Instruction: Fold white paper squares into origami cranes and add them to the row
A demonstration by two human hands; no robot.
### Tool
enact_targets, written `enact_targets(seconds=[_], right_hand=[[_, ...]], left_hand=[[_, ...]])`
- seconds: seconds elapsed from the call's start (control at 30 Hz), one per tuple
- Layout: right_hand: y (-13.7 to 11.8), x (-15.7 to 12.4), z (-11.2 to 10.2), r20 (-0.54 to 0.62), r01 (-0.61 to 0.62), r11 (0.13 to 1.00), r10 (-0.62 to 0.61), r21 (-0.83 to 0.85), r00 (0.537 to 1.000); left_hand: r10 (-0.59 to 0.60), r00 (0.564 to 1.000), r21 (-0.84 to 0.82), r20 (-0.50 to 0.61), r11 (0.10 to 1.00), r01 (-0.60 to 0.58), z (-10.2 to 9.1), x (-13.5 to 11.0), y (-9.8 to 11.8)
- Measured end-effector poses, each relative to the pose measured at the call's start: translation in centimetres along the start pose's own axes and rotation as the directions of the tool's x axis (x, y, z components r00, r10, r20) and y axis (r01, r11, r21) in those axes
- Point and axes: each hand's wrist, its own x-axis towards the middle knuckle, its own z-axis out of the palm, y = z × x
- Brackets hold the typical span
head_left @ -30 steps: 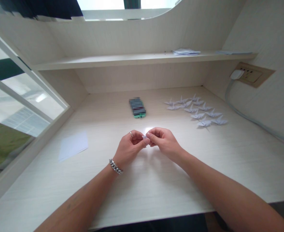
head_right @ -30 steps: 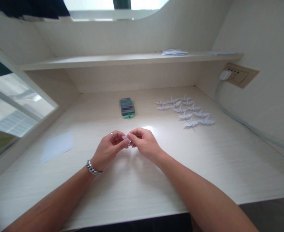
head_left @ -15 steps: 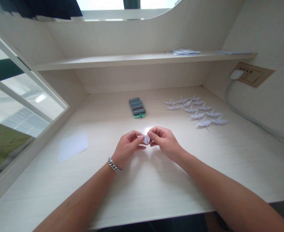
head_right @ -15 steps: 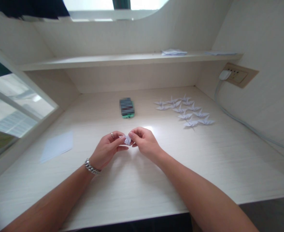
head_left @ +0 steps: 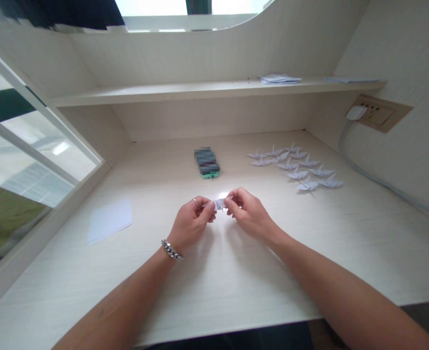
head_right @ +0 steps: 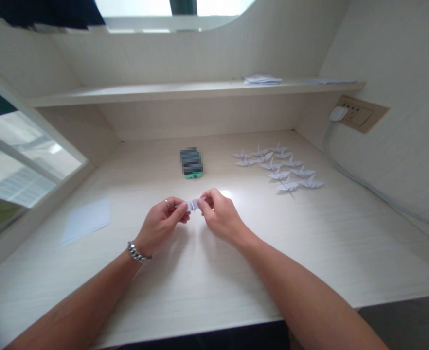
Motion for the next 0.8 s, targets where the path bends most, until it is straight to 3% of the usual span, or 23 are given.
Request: enact_targets(seconds=[0.1,0.2,0.3,0.47,0.57,0.7,0.8], right_hand=[[-0.3,-0.3,-0.3,0.055,0.081,0.977,-0.072,-0.197,0.996],[-0.5,-0.2,-0.6,0.186,0.117,0.947,-0.062,-0.3,0.981],[-0.4,-0.1,-0.7,0.292,0.119,0.944,-0.026,-0.307,0.956],[-0.4,-0.2,-0.8,0.365,0.137,0.955,-0.033,-0.262,0.93],[-0.5,-0.1,-1.0,0.446,0.029,0.993,0.026,-0.115,0.894],[-0.7,0.0,-1.3,0.548,-0.21,0.971,0.114,0.116,0.829],[-0.9,0.0,-1.2,0.534,-0.296,0.925,0.13,0.238,0.836]], left_hand=[[0.063,0.998,0.146,0.004,0.987,-0.063,0.0,-0.1,-0.3],[0.104,0.994,0.192,0.023,0.976,-0.106,-0.1,-0.3,-0.4],[0.122,0.99,0.175,0.064,0.976,-0.132,-0.2,-0.4,-0.3],[0.122,0.983,0.225,0.136,0.963,-0.151,-0.5,-0.4,0.5],[0.059,0.977,0.19,0.203,0.977,-0.099,-0.6,-0.4,0.6],[-0.048,0.958,-0.018,0.283,0.998,0.056,-0.7,-0.3,0.6],[-0.106,0.942,-0.245,0.319,0.951,0.191,-0.8,-0.2,0.6]])
